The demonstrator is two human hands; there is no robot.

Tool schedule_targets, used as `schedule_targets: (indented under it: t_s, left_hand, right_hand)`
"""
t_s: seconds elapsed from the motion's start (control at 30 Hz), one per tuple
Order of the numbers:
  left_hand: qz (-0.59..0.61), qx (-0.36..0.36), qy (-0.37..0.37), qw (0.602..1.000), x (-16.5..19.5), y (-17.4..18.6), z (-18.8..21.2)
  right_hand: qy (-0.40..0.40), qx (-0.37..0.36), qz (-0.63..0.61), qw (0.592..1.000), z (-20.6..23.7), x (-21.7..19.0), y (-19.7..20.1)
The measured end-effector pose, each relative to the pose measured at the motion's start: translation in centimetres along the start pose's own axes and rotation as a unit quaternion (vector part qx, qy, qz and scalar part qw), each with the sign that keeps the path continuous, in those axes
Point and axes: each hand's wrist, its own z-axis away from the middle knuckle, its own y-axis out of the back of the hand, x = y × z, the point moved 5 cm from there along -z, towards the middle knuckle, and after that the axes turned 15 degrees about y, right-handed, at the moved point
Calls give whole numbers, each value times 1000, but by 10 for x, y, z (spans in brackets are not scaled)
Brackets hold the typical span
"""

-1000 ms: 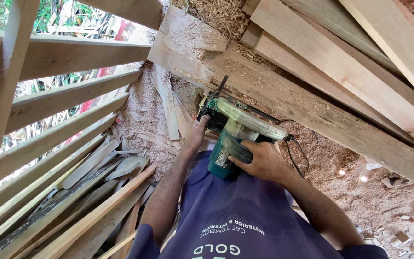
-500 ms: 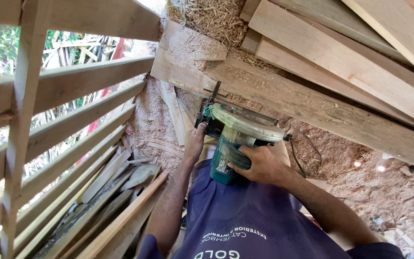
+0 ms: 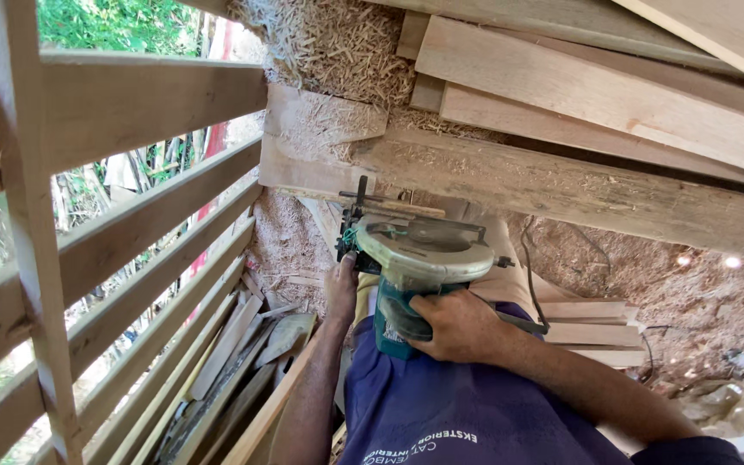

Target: The person carries a corded circular saw through a sawdust-covered wood shed, positions wooden planks on the ground, and cuts them with the saw, adjusting and repositioning boards between cuts.

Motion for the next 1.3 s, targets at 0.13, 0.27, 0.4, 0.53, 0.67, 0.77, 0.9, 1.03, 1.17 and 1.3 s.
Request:
schedule_targets:
  t_s: [0.13,0.27,0.4,0.53,0.67,0.77,0.9,1.03,1.17,1.3]
  left_hand:
    - [10,-2,31,999,-17,4,-9]
    - [-10,8,29,1000,-31,9,-16]
    - [-162,34,-156,974,-25,12,-14]
    - [-208,53,-220,952,-21,15,-11]
    - [2,-9,2,1000,-30,19,-18]
    - [86,-26,76,993,-26,18,-14]
    - [95,-28,78,992,-14,18,-6]
    - [97,-25,89,991,-11,19,-4]
    - [134,-28,88,987,-14,20,-7]
    - [132,-27,107,985,-16,25,-11]
  right_hand:
    - [18,-25,-18,999,-4,2,-4]
    - [20,-34,-34,999,-7,4,-10]
    - [37,-59,-38,997,-9,5,-18]
    - [54,-46,-34,997,-11,5,-21]
    - [67,-33,-28,997,-13,4,-21]
    - [71,-23,-27,997,-14,4,-21]
    - [72,-27,-7,997,-15,3,-22]
    - [76,-20,-4,997,-15,2,-22]
    - [87,-15,-3,996,-18,1,-23]
    - [82,-21,-14,996,-23,0,-26]
